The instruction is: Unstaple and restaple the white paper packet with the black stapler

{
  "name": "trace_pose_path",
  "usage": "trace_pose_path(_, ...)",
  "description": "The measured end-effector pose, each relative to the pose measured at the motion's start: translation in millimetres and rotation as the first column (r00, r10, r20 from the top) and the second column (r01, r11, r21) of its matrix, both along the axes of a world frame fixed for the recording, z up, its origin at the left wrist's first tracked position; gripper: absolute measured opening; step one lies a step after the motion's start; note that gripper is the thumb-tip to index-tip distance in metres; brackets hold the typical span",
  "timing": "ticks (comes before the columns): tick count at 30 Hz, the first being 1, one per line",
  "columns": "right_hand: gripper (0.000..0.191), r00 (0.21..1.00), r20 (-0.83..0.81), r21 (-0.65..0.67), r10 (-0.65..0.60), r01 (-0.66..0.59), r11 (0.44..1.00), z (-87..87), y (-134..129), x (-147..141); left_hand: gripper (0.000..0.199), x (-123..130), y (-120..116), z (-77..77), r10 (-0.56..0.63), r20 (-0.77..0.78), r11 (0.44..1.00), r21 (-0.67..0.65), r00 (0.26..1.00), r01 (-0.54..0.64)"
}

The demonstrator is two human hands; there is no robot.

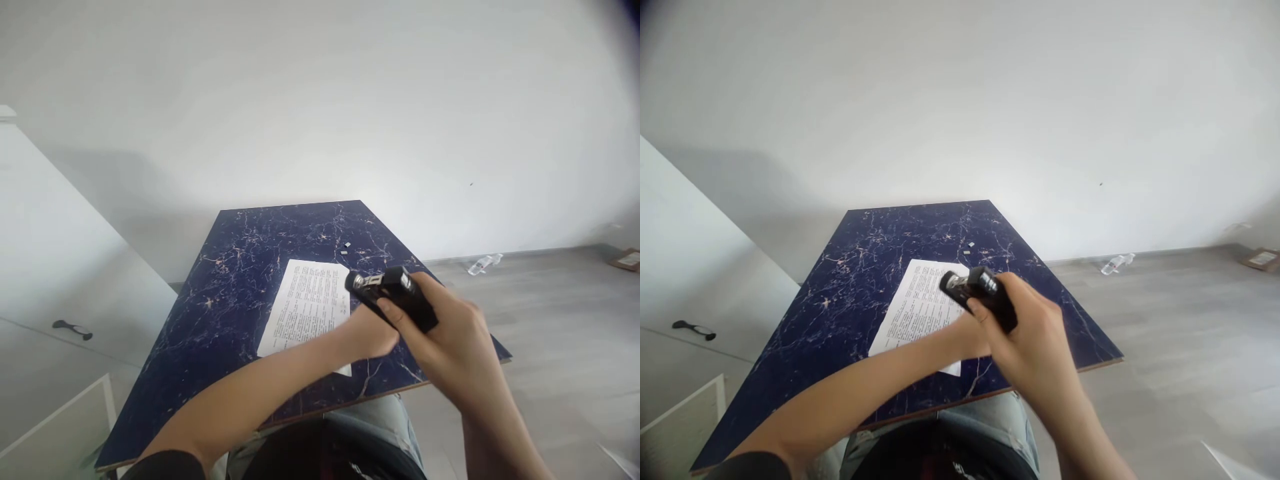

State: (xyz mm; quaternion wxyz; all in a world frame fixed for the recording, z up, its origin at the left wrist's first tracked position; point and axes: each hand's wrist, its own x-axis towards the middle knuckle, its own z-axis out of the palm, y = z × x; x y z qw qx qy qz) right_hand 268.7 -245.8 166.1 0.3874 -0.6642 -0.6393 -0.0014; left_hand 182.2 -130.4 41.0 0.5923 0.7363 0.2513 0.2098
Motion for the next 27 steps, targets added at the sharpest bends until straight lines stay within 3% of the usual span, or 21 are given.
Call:
trace_pose_path(1, 0.020, 1.000, 0.015, -0.032, -0.019, 0.019, 0.999, -5.5, 8.4, 10.7, 0.015, -10.6, 10.9, -1.0, -0.012, -0.019, 0.997, 0.072, 1.000, 0.013)
trace_pose_path(2, 0.022, 0.999, 0.034, -0.066, -0.039, 0.041, 0.997, -13.1, 18.7, 22.1, 0.016, -26.0, 23.5, -1.3, -0.063, -0.104, 0.964, 0.250, 0.993, 0.088)
trace_pose_path(4, 0.028, 0.997, 0.061, -0.140, -0.051, 0.059, 0.988, -34.0, 43.4, 45.6, 0.017, -67.1, 50.6, 0.0, -0.066, -0.207, 0.857, 0.490, 0.976, 0.162)
trace_pose_path(5, 0.030, 0.997, 0.063, -0.179, -0.047, 0.058, 0.982, -46.5, 56.6, 57.0, 0.017, -89.3, 63.3, 1.2, -0.064, -0.235, 0.825, 0.534, 0.970, 0.184)
trace_pose_path(7, 0.032, 0.998, 0.054, -0.252, -0.028, 0.040, 0.967, -72.7, 81.5, 77.4, 0.021, -128.3, 82.4, 3.0, -0.061, -0.275, 0.817, 0.539, 0.959, 0.207)
trace_pose_path(10, 0.032, 0.997, 0.064, -0.326, -0.036, 0.055, 0.944, -106.8, 107.6, 101.1, 0.060, -156.0, 89.6, 2.4, -0.127, -0.388, 0.837, 0.453, 0.913, 0.308)
trace_pose_path(13, 0.032, 0.994, 0.088, -0.346, -0.059, 0.086, 0.934, -128.7, 118.4, 116.1, 0.074, -148.9, 77.4, -0.7, -0.089, -0.495, 0.806, 0.474, 0.864, 0.355)
trace_pose_path(16, 0.032, 0.989, 0.118, -0.352, -0.084, 0.121, 0.928, -138.3, 120.4, 123.7, 0.081, -132.1, 62.3, -3.3, -0.054, -0.593, 0.743, 0.514, 0.803, 0.429)
trace_pose_path(20, 0.028, 0.973, 0.188, -0.360, -0.131, 0.193, 0.913, -139.2, 119.7, 128.1, 0.085, -121.1, 52.5, -7.1, 0.012, -0.636, 0.684, 0.568, 0.772, 0.457)
trace_pose_path(27, 0.031, 0.959, 0.239, -0.359, -0.153, 0.233, 0.904, -138.3, 120.0, 134.9, 0.089, -113.2, 46.8, -18.3, 0.109, -0.578, 0.623, 0.673, 0.809, 0.397)
